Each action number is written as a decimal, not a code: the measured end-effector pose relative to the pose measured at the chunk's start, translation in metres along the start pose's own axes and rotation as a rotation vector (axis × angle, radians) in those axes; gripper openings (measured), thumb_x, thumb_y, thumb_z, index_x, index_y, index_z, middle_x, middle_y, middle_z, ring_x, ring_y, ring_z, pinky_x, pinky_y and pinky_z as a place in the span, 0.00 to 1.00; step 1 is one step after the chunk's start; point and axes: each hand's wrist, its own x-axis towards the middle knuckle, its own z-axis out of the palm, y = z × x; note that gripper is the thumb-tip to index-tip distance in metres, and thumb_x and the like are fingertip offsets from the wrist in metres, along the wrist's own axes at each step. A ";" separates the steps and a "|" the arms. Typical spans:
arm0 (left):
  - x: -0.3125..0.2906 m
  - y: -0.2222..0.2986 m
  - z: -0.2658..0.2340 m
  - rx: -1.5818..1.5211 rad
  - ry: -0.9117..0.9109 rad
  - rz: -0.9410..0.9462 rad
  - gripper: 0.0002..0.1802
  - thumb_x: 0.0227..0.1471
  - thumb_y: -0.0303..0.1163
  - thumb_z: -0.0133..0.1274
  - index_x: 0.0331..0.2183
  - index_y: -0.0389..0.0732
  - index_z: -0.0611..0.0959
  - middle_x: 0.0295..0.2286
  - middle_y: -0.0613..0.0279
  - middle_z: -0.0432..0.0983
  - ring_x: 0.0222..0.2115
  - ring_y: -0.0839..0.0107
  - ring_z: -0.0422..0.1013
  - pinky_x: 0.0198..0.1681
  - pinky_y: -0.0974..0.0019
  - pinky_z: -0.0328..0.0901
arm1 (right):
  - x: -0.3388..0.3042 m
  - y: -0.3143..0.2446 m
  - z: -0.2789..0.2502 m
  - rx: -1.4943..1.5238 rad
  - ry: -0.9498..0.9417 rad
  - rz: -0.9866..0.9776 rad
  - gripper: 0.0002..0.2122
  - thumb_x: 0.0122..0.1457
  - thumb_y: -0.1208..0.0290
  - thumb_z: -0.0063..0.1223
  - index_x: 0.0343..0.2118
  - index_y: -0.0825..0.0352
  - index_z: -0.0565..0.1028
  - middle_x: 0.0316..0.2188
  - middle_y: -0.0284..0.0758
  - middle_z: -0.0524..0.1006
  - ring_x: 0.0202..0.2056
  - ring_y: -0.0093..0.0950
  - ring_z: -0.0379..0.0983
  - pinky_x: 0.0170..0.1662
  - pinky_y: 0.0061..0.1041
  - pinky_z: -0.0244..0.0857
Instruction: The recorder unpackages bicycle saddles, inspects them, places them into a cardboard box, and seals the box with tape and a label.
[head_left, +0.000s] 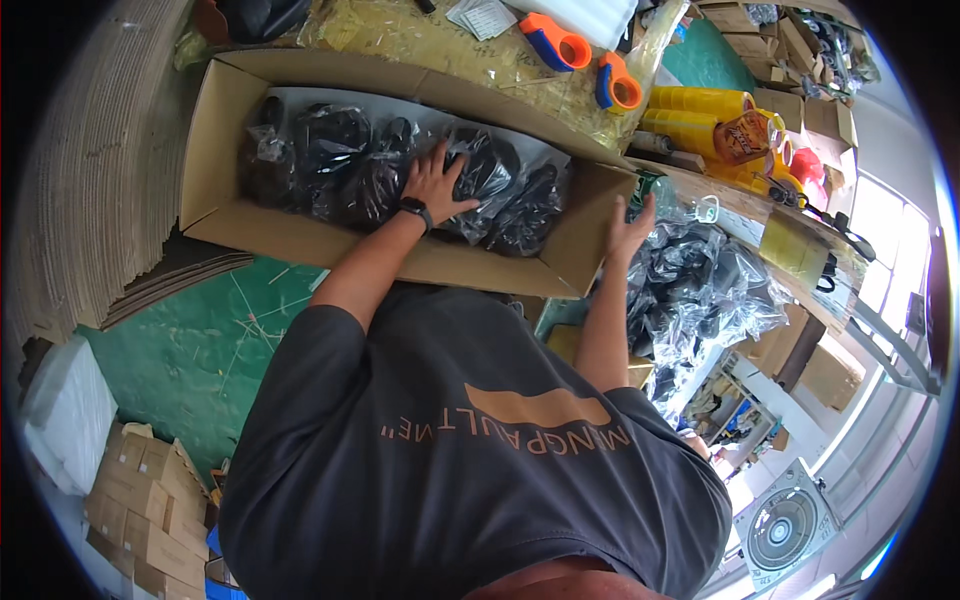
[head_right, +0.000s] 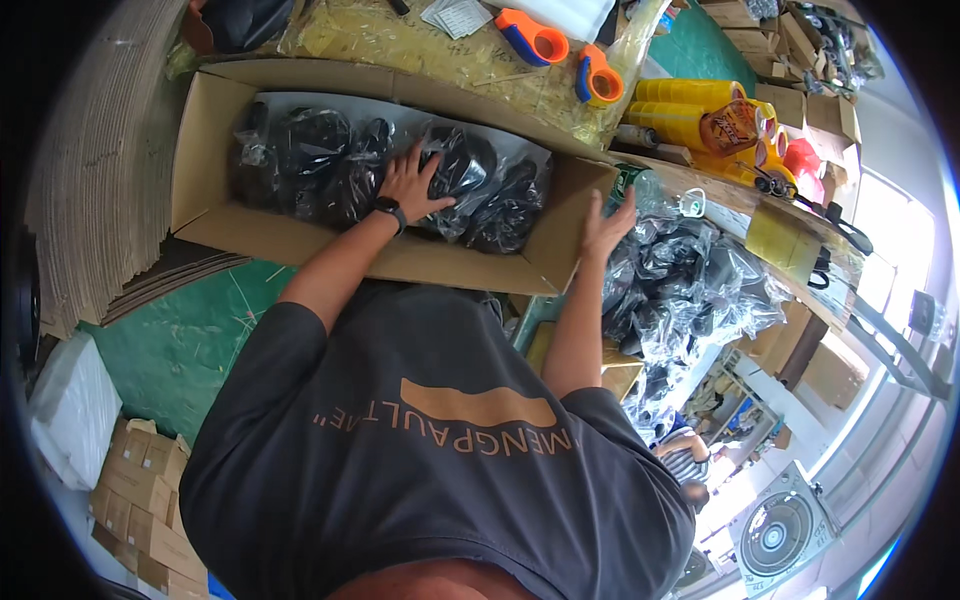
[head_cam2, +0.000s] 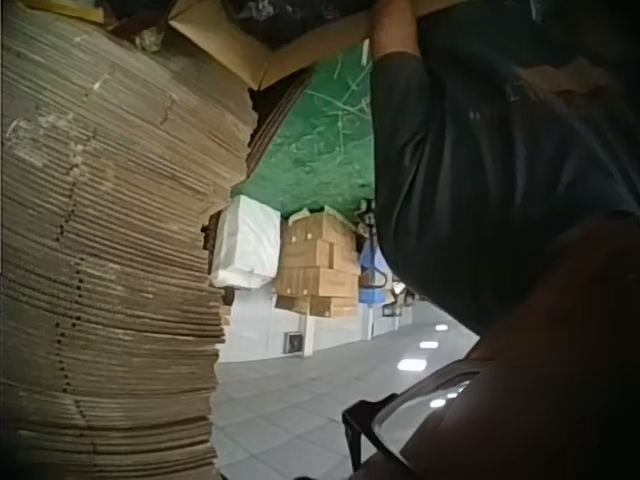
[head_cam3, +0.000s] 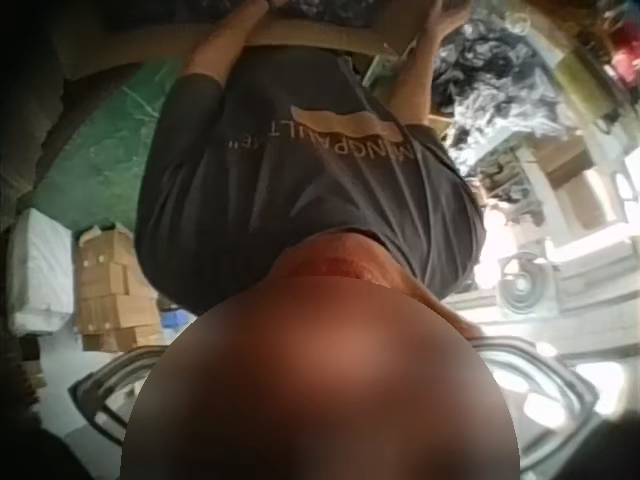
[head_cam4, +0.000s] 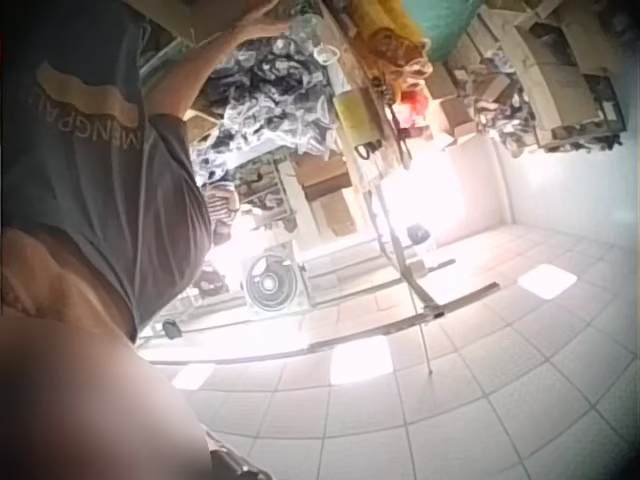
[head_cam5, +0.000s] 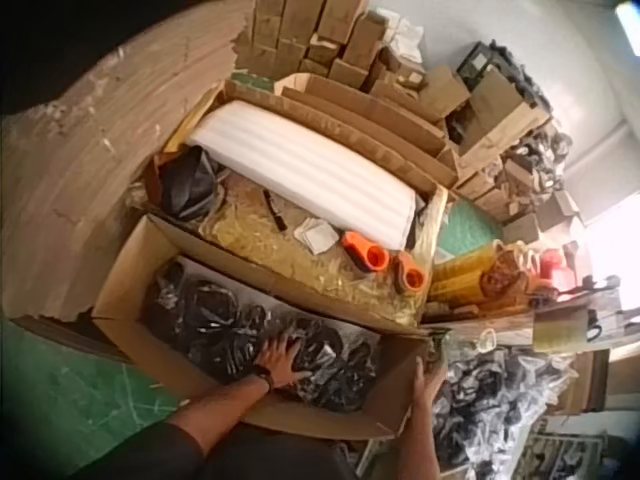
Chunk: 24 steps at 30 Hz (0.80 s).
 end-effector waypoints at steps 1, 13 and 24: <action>0.003 0.004 -0.003 -0.001 -0.007 0.006 0.56 0.45 0.70 0.64 0.68 0.51 0.70 0.71 0.39 0.48 0.68 0.40 0.54 0.69 0.37 0.50 | 0.002 0.027 -0.004 0.126 -0.067 0.167 0.39 0.65 0.53 0.63 0.70 0.75 0.61 0.66 0.50 0.68 0.66 0.46 0.64 0.71 0.40 0.54; -0.064 -0.309 -0.277 0.170 0.634 -0.457 0.38 0.60 0.59 0.57 0.57 0.35 0.78 0.55 0.38 0.76 0.56 0.42 0.71 0.61 0.45 0.65 | -0.098 -0.065 0.163 -0.471 -0.234 0.145 0.41 0.70 0.37 0.41 0.76 0.61 0.52 0.75 0.61 0.46 0.75 0.60 0.39 0.75 0.60 0.35; -0.049 -0.262 -0.104 0.349 0.084 -0.813 0.65 0.56 0.81 0.40 0.75 0.42 0.48 0.73 0.32 0.38 0.74 0.37 0.33 0.73 0.33 0.38 | -0.096 -0.047 0.186 -0.555 -0.233 0.179 0.42 0.69 0.35 0.40 0.77 0.58 0.51 0.76 0.63 0.41 0.76 0.61 0.34 0.75 0.62 0.28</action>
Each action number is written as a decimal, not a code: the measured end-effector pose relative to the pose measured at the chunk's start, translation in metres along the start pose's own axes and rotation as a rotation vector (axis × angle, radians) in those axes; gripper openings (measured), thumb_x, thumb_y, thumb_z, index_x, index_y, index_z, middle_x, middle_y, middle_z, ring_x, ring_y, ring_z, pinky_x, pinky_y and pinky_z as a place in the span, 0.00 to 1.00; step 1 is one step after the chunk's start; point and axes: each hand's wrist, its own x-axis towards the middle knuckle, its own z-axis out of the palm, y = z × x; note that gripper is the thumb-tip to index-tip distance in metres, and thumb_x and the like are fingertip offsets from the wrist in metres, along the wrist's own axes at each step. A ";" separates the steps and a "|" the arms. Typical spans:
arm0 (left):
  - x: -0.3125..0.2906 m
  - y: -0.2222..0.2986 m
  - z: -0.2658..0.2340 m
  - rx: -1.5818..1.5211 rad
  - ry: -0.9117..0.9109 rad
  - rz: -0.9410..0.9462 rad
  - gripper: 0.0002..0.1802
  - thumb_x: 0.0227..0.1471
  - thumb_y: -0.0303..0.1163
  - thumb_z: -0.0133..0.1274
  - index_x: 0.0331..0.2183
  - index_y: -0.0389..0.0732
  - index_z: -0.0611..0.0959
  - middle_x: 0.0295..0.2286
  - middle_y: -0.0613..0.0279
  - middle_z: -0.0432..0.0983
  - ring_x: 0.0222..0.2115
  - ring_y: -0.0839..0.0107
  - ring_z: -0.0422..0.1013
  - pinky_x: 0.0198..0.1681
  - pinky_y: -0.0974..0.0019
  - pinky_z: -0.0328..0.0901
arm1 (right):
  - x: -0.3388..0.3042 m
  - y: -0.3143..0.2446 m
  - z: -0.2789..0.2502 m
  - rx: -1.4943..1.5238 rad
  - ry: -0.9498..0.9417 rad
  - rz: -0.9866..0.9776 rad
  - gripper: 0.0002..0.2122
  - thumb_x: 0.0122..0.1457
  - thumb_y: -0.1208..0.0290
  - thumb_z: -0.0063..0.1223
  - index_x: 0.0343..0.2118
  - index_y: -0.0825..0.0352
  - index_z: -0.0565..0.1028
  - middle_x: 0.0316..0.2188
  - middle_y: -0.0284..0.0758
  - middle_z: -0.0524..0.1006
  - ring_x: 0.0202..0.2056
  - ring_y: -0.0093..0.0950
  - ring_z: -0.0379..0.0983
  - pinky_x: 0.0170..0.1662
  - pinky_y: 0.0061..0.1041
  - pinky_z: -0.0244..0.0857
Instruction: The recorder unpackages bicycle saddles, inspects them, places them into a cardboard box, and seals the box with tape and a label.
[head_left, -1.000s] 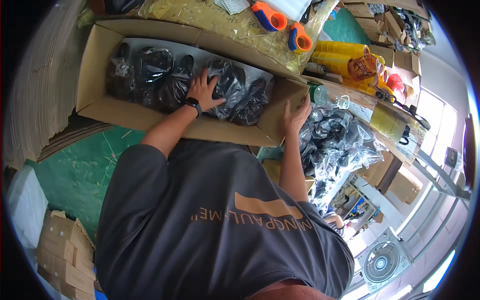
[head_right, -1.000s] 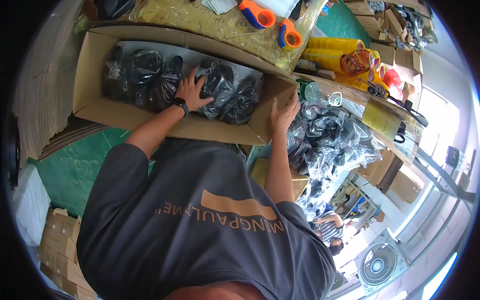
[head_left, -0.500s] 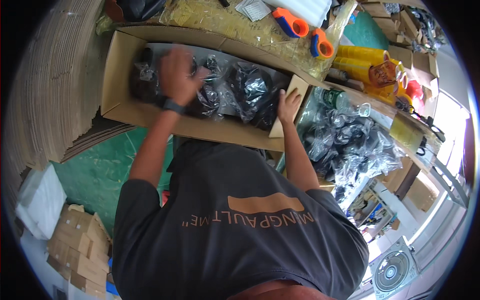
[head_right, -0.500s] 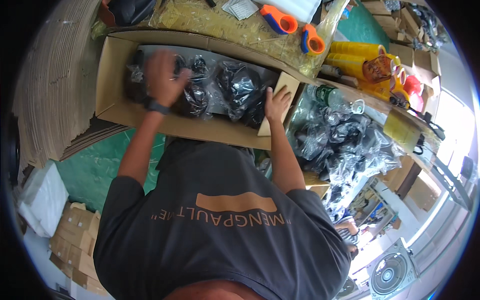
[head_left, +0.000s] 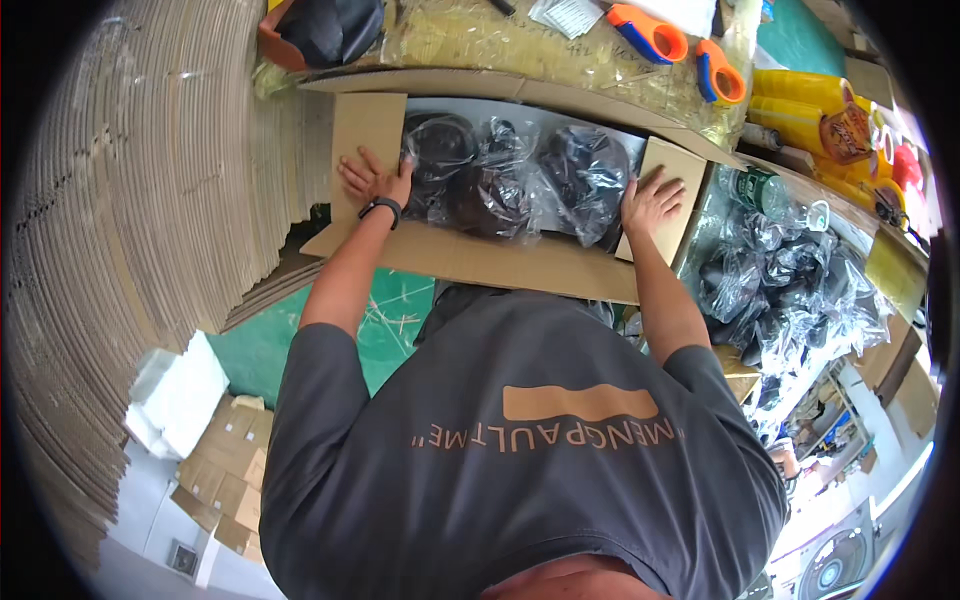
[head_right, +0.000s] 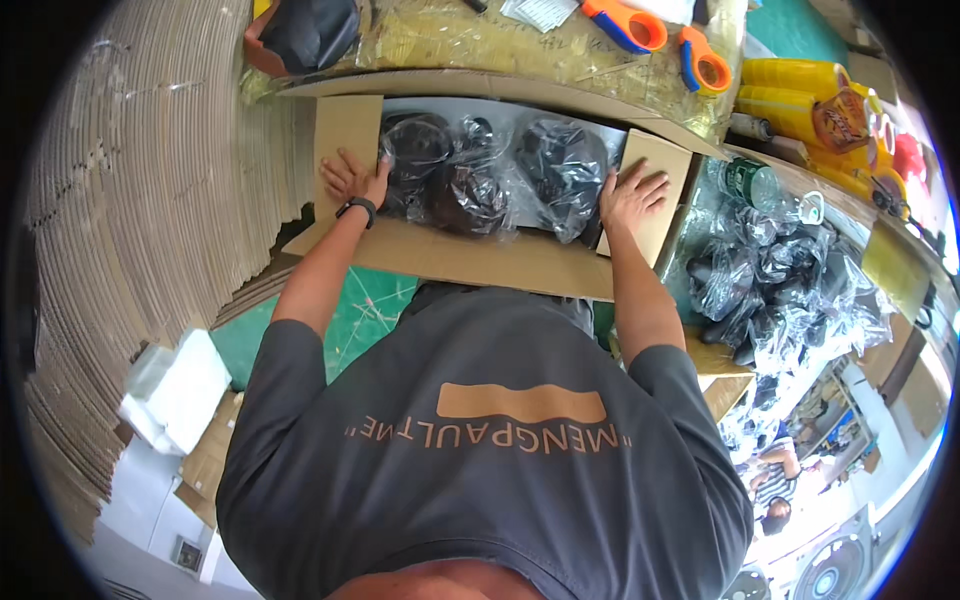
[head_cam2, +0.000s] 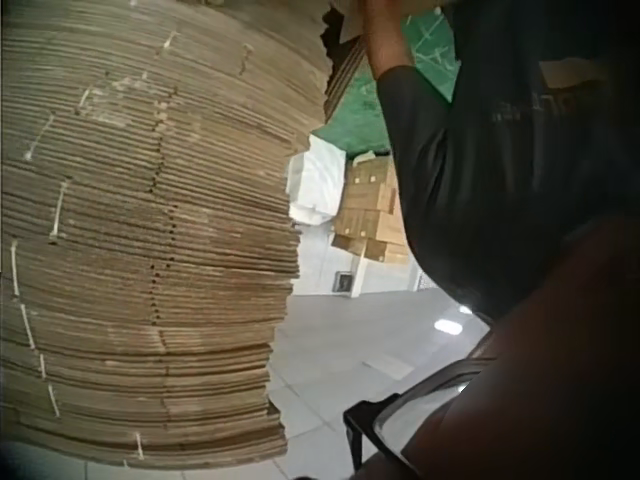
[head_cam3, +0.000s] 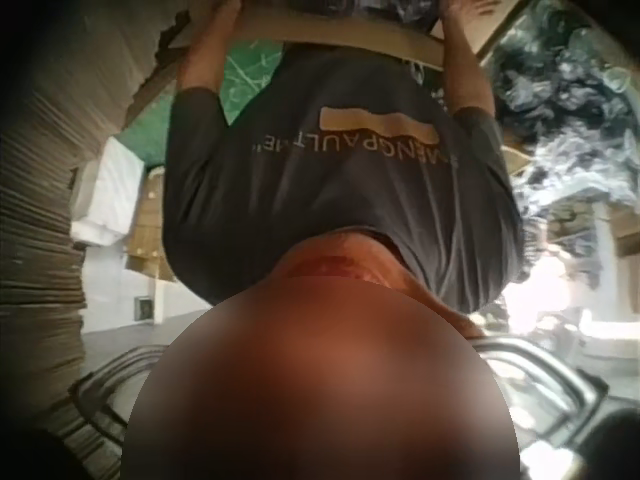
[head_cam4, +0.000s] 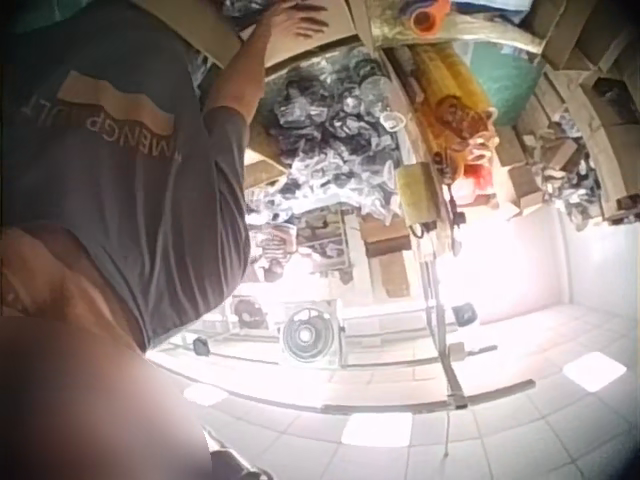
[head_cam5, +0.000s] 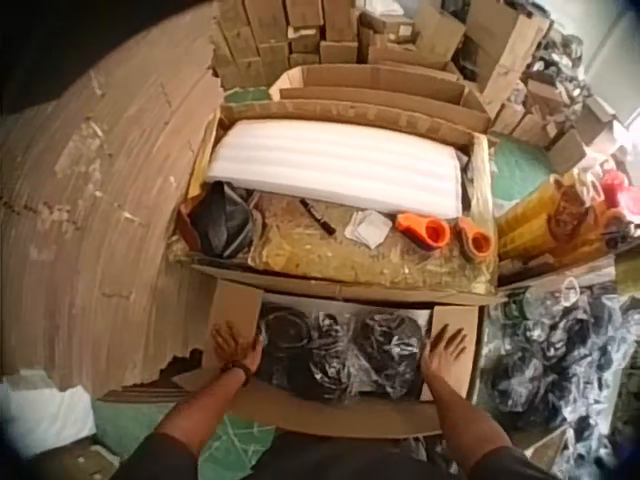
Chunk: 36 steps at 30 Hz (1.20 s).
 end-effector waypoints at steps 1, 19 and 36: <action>-0.003 0.011 -0.001 0.102 0.003 -0.015 0.67 0.55 0.82 0.40 0.76 0.44 0.44 0.73 0.30 0.31 0.74 0.34 0.27 0.73 0.29 0.34 | 0.000 0.007 -0.006 0.066 -0.085 -0.015 0.42 0.69 0.34 0.40 0.77 0.58 0.50 0.76 0.63 0.39 0.76 0.62 0.33 0.75 0.62 0.28; 0.017 0.034 -0.135 -0.107 0.046 1.026 0.72 0.39 0.64 0.71 0.73 0.37 0.54 0.73 0.45 0.49 0.74 0.49 0.46 0.75 0.41 0.41 | 0.022 0.033 -0.114 0.072 -0.125 -0.682 0.48 0.58 0.35 0.57 0.74 0.63 0.57 0.73 0.48 0.58 0.74 0.49 0.51 0.75 0.53 0.44; -0.082 0.207 0.015 -0.280 0.127 0.820 0.30 0.67 0.45 0.49 0.66 0.45 0.71 0.69 0.59 0.62 0.71 0.57 0.53 0.73 0.41 0.46 | 0.093 -0.156 -0.217 0.362 0.230 -0.746 0.42 0.51 0.65 0.71 0.69 0.66 0.63 0.67 0.50 0.67 0.68 0.51 0.61 0.70 0.53 0.54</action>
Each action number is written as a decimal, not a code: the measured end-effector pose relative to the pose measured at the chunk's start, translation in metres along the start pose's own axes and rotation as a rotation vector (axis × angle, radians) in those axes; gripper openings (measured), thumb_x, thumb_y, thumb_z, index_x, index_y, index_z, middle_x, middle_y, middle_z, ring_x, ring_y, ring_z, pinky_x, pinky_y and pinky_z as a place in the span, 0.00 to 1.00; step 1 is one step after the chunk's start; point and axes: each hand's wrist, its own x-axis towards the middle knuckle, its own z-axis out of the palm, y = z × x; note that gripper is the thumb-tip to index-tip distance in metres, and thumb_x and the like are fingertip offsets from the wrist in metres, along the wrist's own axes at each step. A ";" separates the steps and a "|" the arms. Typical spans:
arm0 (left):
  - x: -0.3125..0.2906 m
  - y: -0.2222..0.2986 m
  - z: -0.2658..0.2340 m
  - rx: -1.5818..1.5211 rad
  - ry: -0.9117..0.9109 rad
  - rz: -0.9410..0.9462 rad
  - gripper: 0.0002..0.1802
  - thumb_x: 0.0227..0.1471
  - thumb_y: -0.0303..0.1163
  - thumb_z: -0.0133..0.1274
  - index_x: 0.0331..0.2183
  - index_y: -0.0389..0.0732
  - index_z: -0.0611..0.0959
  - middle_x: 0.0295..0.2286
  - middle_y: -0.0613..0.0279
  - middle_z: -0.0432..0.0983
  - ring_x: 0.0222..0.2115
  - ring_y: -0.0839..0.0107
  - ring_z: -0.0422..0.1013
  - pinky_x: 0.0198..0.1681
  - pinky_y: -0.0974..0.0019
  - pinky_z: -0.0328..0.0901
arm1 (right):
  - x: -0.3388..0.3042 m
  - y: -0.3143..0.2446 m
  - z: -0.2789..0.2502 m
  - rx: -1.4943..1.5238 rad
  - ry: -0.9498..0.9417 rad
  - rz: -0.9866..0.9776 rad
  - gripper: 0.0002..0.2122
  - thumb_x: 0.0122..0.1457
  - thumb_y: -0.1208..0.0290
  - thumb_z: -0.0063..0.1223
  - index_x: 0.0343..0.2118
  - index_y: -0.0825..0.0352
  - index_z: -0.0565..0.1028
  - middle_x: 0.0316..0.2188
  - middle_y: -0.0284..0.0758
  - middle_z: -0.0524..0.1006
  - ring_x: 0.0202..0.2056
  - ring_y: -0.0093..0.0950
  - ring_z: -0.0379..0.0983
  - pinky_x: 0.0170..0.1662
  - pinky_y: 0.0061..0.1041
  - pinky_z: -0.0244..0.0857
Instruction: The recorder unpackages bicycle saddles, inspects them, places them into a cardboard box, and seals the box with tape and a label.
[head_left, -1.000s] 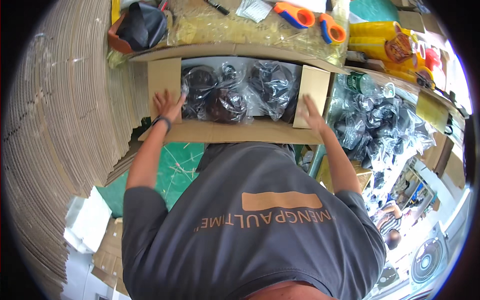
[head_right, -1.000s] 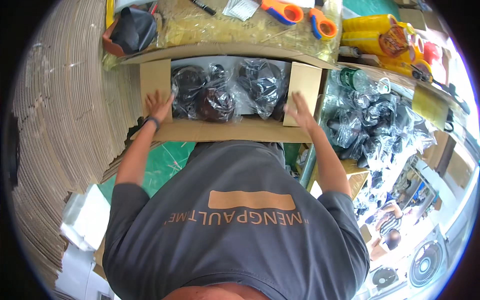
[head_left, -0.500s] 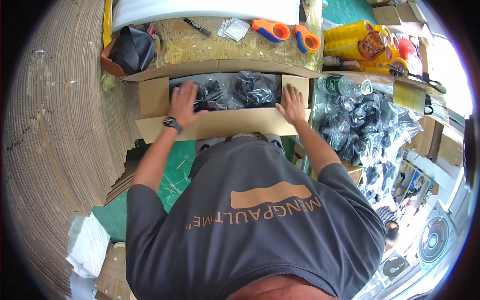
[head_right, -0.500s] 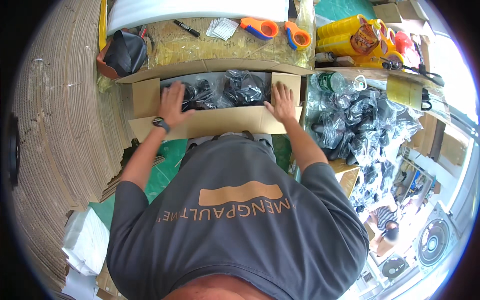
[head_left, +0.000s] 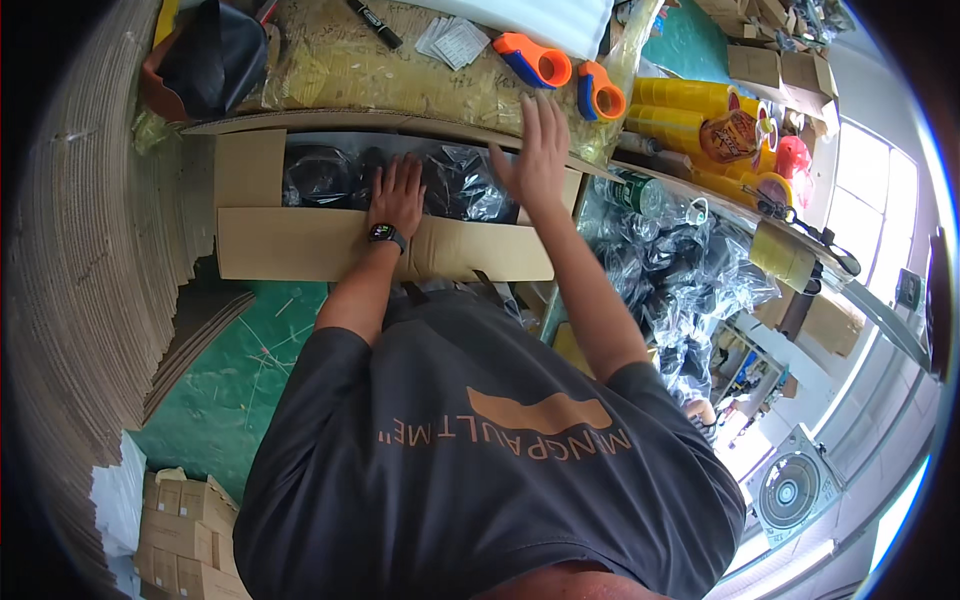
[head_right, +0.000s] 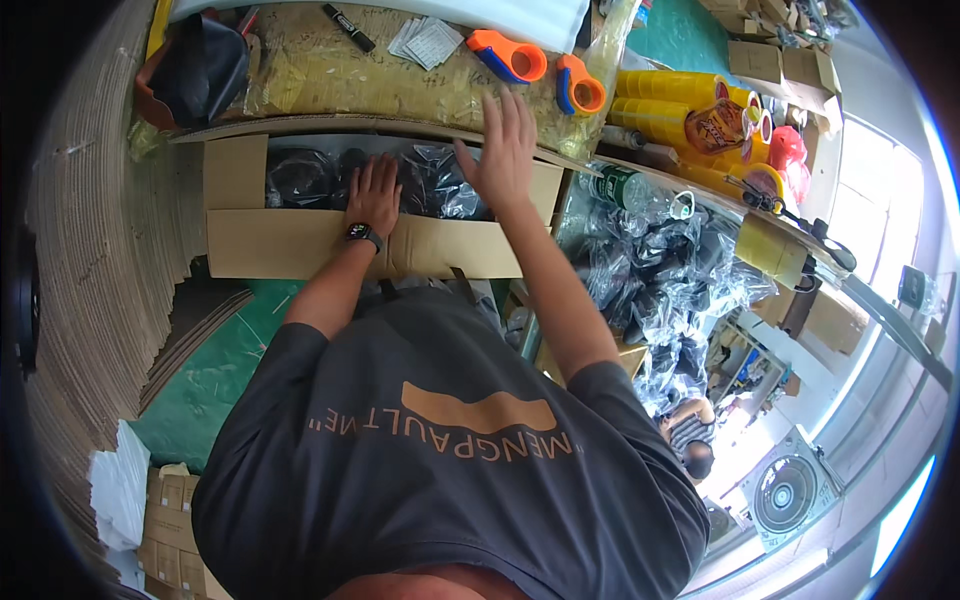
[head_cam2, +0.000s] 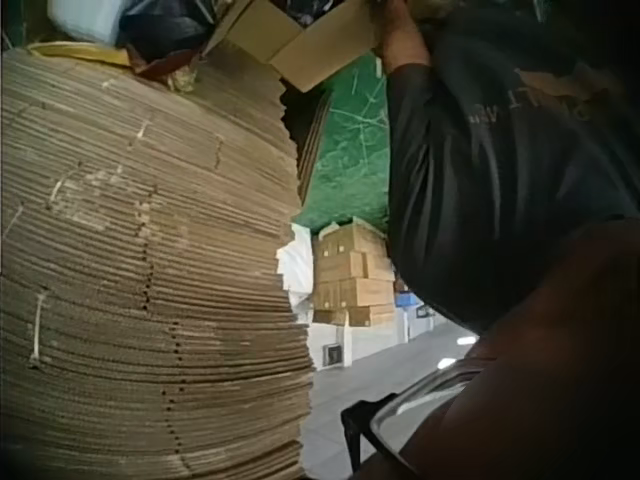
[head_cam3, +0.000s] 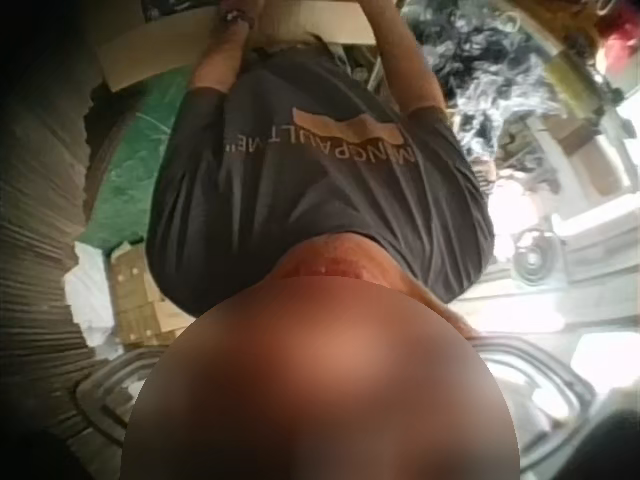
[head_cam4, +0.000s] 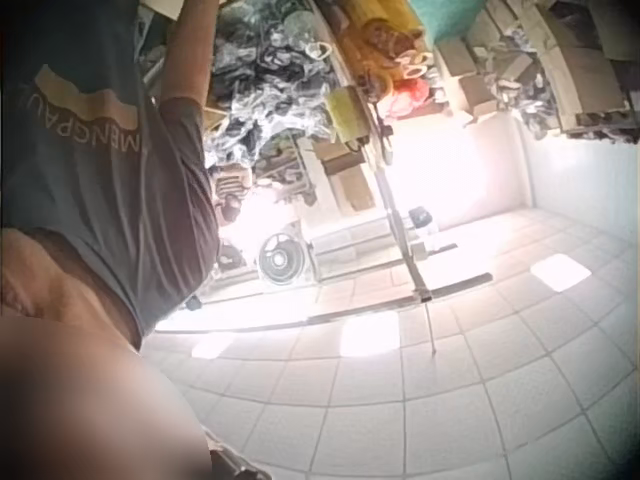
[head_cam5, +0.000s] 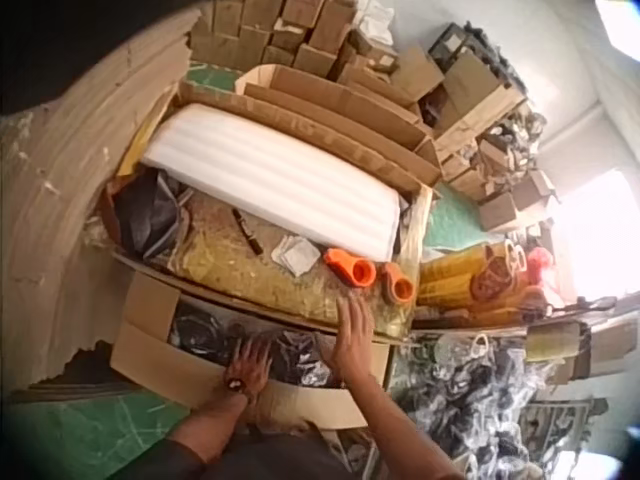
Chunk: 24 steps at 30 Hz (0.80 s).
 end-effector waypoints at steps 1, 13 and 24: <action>0.001 0.001 -0.002 0.004 0.004 0.007 0.30 0.67 0.45 0.49 0.66 0.45 0.71 0.68 0.59 0.63 0.70 0.57 0.54 0.72 0.40 0.47 | 0.016 0.008 0.005 -0.003 0.002 0.007 0.42 0.51 0.65 0.71 0.69 0.66 0.63 0.67 0.50 0.67 0.68 0.51 0.61 0.70 0.53 0.54; -0.098 -0.110 -0.070 -0.024 0.357 -0.370 0.40 0.64 0.45 0.54 0.67 0.29 0.66 0.68 0.38 0.59 0.71 0.44 0.52 0.74 0.36 0.43 | -0.090 -0.013 0.057 0.007 -0.670 -0.200 0.52 0.55 0.30 0.58 0.76 0.55 0.53 0.75 0.49 0.55 0.75 0.51 0.49 0.71 0.66 0.44; 0.032 -0.055 -0.091 0.097 -0.175 0.060 0.50 0.59 0.55 0.56 0.70 0.31 0.62 0.72 0.45 0.51 0.74 0.50 0.44 0.76 0.41 0.38 | -0.110 0.000 0.098 -0.036 -0.540 -0.081 0.51 0.58 0.25 0.47 0.76 0.56 0.54 0.77 0.47 0.50 0.77 0.45 0.43 0.76 0.59 0.32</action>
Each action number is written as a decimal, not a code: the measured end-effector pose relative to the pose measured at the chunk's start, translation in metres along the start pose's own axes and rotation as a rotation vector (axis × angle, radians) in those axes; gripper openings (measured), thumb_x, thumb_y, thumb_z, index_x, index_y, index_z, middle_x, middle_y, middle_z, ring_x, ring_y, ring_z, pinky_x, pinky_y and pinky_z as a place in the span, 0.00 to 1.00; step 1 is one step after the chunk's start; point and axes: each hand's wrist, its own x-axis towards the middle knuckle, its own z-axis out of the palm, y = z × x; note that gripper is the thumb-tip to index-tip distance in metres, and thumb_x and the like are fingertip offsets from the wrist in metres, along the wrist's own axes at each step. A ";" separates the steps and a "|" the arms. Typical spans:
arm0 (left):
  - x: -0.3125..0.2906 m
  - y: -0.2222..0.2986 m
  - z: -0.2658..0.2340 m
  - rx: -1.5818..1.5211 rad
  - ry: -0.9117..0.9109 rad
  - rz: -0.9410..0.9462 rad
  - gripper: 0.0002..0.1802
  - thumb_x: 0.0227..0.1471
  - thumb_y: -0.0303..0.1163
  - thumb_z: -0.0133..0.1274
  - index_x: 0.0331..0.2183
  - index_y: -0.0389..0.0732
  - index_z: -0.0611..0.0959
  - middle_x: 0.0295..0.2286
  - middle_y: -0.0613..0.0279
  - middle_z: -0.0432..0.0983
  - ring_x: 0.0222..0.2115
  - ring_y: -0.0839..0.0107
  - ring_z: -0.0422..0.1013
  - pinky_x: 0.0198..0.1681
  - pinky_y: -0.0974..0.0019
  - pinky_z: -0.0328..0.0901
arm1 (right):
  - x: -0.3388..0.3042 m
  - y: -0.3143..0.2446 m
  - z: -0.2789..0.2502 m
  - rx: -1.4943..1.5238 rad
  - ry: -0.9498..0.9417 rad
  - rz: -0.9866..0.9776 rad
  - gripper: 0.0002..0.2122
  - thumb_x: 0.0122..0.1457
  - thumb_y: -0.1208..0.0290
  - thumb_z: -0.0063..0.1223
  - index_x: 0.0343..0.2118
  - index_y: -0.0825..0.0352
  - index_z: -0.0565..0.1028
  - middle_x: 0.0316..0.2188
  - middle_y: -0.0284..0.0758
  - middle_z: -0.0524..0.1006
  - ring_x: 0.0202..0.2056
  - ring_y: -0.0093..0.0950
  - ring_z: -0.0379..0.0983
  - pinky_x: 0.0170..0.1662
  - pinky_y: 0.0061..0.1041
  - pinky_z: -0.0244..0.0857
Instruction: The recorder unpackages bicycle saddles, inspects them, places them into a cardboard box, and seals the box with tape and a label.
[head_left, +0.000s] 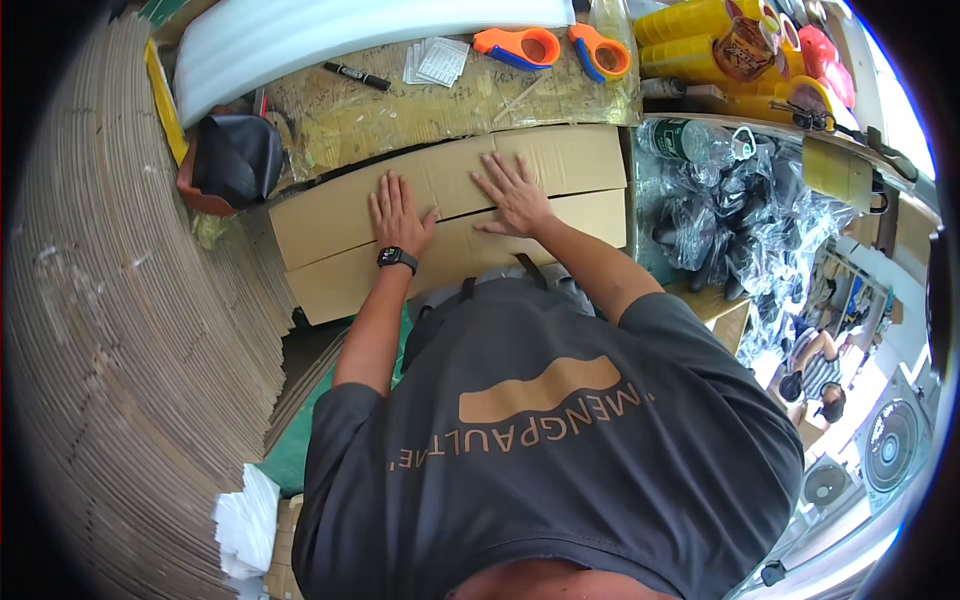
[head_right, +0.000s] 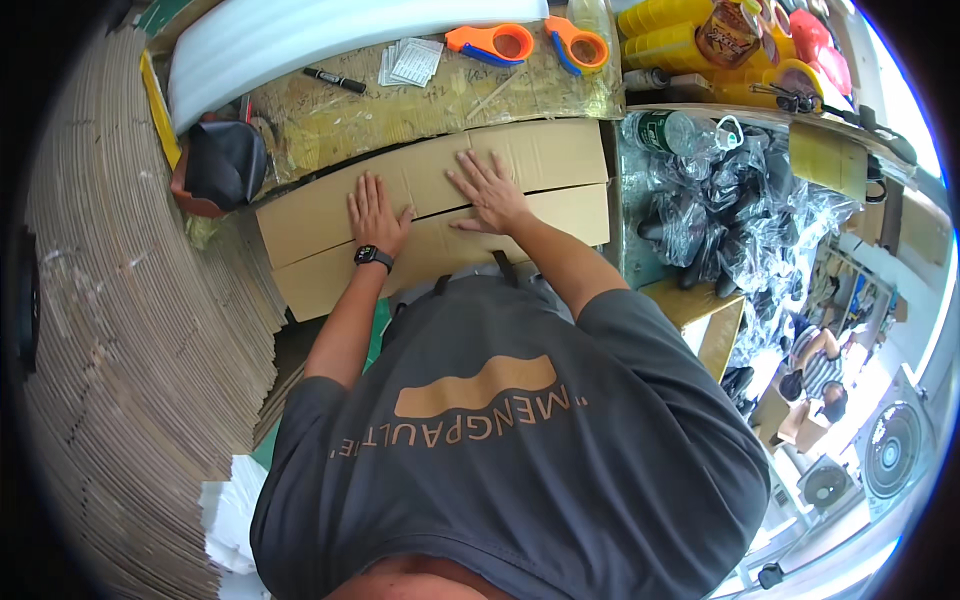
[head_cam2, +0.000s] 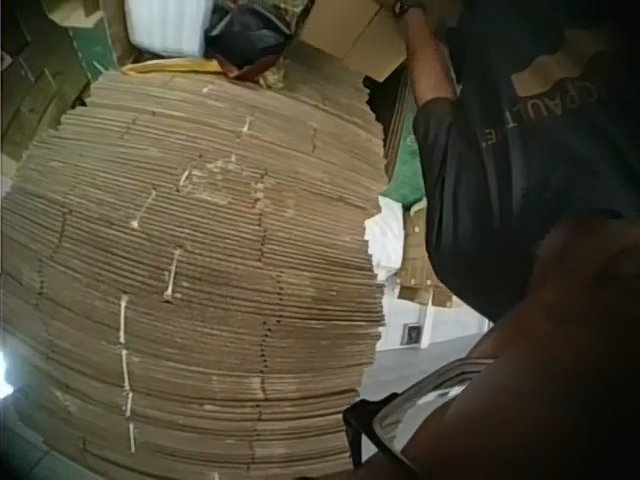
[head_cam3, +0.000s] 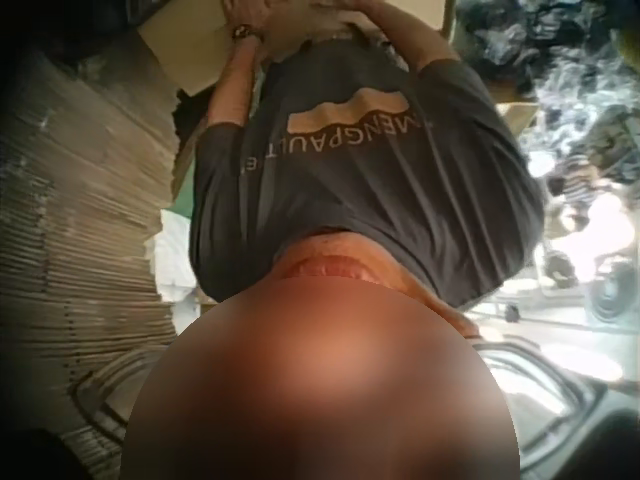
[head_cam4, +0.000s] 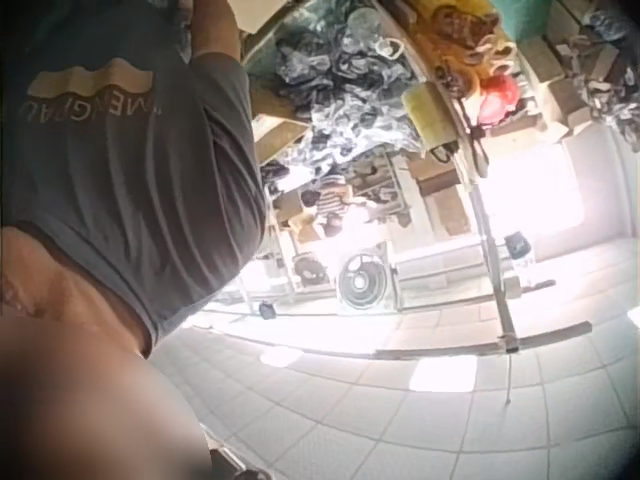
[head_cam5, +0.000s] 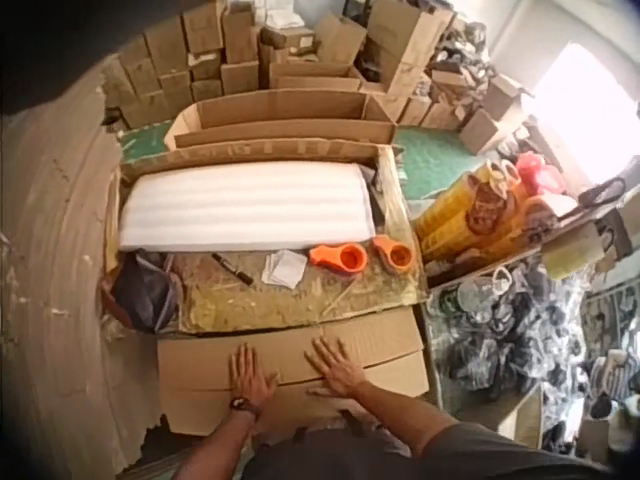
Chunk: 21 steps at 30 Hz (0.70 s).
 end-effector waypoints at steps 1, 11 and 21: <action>0.001 -0.002 0.007 0.008 -0.012 0.015 0.50 0.59 0.55 0.56 0.70 0.31 0.62 0.72 0.45 0.51 0.74 0.50 0.44 0.76 0.41 0.38 | 0.000 0.001 0.004 0.011 0.002 0.007 0.50 0.58 0.26 0.47 0.76 0.55 0.54 0.77 0.46 0.50 0.77 0.44 0.43 0.76 0.59 0.32; 0.009 0.005 0.027 0.111 0.024 0.108 0.54 0.57 0.60 0.57 0.70 0.32 0.61 0.72 0.40 0.50 0.74 0.45 0.43 0.75 0.37 0.36 | -0.013 0.014 0.026 0.104 0.111 0.039 0.44 0.62 0.30 0.47 0.75 0.52 0.58 0.77 0.40 0.51 0.77 0.40 0.44 0.77 0.54 0.31; 0.020 0.036 -0.038 0.087 -0.309 0.382 0.87 0.18 0.68 0.78 0.73 0.43 0.53 0.69 0.42 0.53 0.71 0.41 0.48 0.74 0.37 0.41 | -0.093 -0.023 0.046 0.141 0.223 -0.007 0.38 0.68 0.41 0.47 0.74 0.62 0.58 0.76 0.39 0.54 0.77 0.39 0.46 0.78 0.48 0.36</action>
